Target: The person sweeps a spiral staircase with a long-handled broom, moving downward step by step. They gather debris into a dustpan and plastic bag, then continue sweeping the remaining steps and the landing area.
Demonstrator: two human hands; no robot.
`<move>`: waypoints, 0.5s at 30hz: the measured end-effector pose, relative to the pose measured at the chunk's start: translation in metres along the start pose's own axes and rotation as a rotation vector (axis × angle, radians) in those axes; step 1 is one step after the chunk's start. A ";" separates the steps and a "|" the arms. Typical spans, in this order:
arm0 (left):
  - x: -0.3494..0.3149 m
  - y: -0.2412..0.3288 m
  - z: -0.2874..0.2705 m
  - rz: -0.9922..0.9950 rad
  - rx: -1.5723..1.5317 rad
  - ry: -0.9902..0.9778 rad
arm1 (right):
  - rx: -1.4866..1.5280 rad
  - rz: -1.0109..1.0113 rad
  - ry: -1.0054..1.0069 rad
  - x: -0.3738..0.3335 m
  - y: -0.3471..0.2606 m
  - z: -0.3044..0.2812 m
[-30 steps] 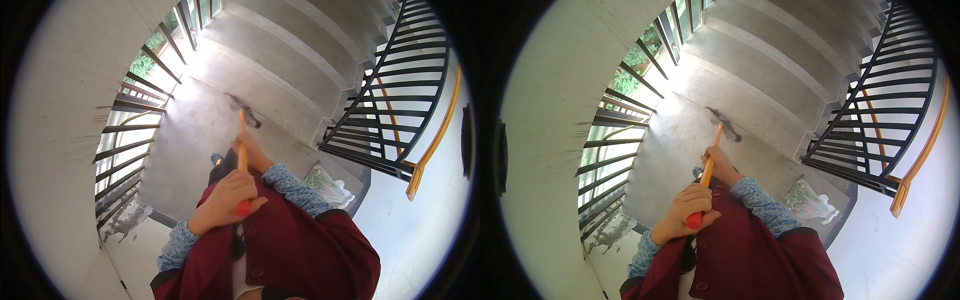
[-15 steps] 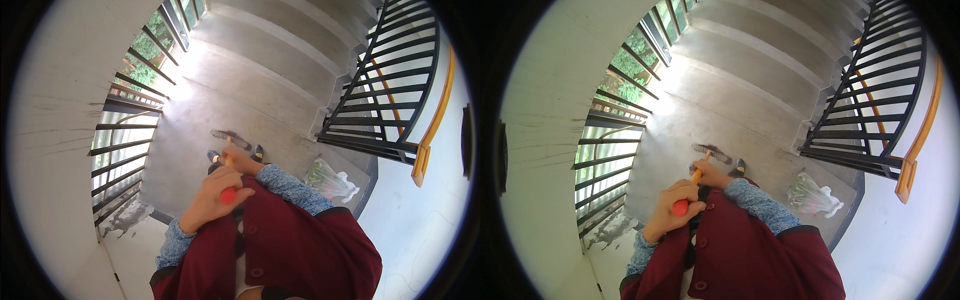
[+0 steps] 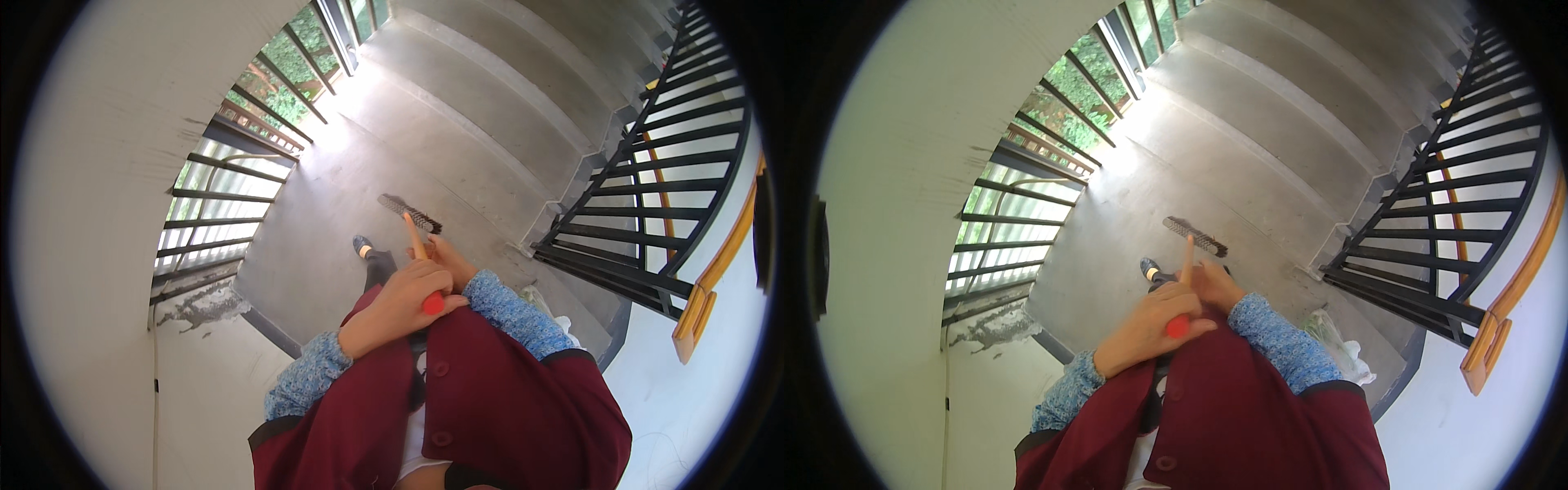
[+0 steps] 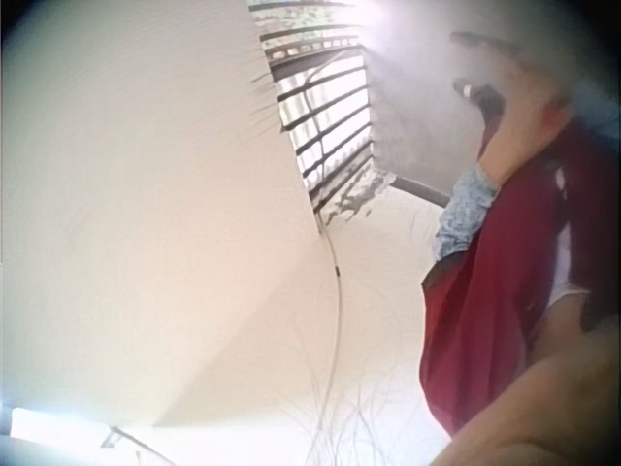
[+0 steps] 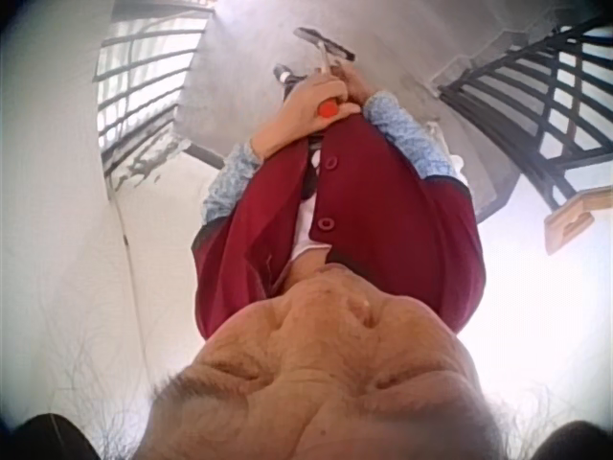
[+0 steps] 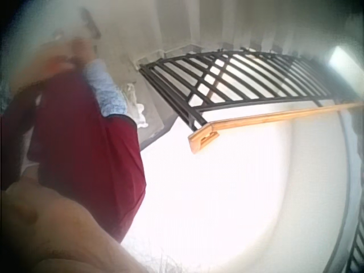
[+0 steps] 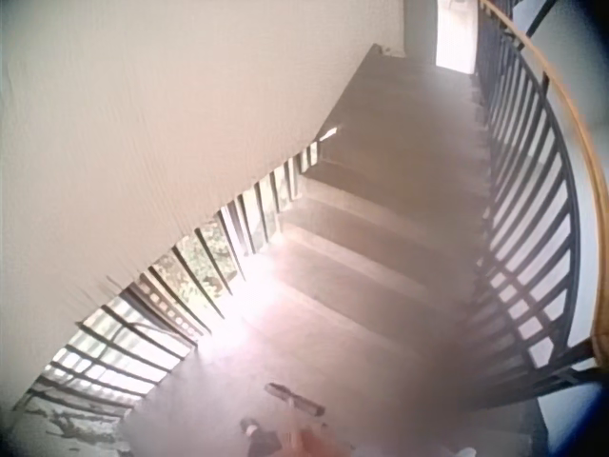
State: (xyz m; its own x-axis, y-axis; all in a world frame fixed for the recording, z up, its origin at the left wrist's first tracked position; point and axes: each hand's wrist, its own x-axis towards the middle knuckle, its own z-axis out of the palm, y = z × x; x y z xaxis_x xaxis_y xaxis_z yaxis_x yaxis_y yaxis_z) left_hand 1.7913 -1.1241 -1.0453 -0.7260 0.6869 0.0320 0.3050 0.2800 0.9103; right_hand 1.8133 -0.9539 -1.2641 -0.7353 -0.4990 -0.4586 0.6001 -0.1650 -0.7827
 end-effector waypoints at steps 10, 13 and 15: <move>0.000 0.098 -0.108 0.615 -0.028 0.027 | 0.641 0.343 0.152 0.002 -0.004 0.007; 0.004 0.142 -0.103 0.884 0.350 0.218 | 0.934 0.533 0.001 0.032 0.016 -0.005; 0.010 0.169 -0.097 0.927 0.439 0.070 | 0.940 0.561 -0.103 0.049 0.024 -0.011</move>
State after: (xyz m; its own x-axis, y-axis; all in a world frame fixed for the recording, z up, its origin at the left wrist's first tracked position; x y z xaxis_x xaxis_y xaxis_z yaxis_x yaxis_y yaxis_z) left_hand 1.7759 -1.1346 -0.8515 -0.1201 0.7211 0.6823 0.9524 -0.1104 0.2843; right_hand 1.7882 -0.9730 -1.3101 -0.2797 -0.7670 -0.5775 0.8734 -0.4531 0.1788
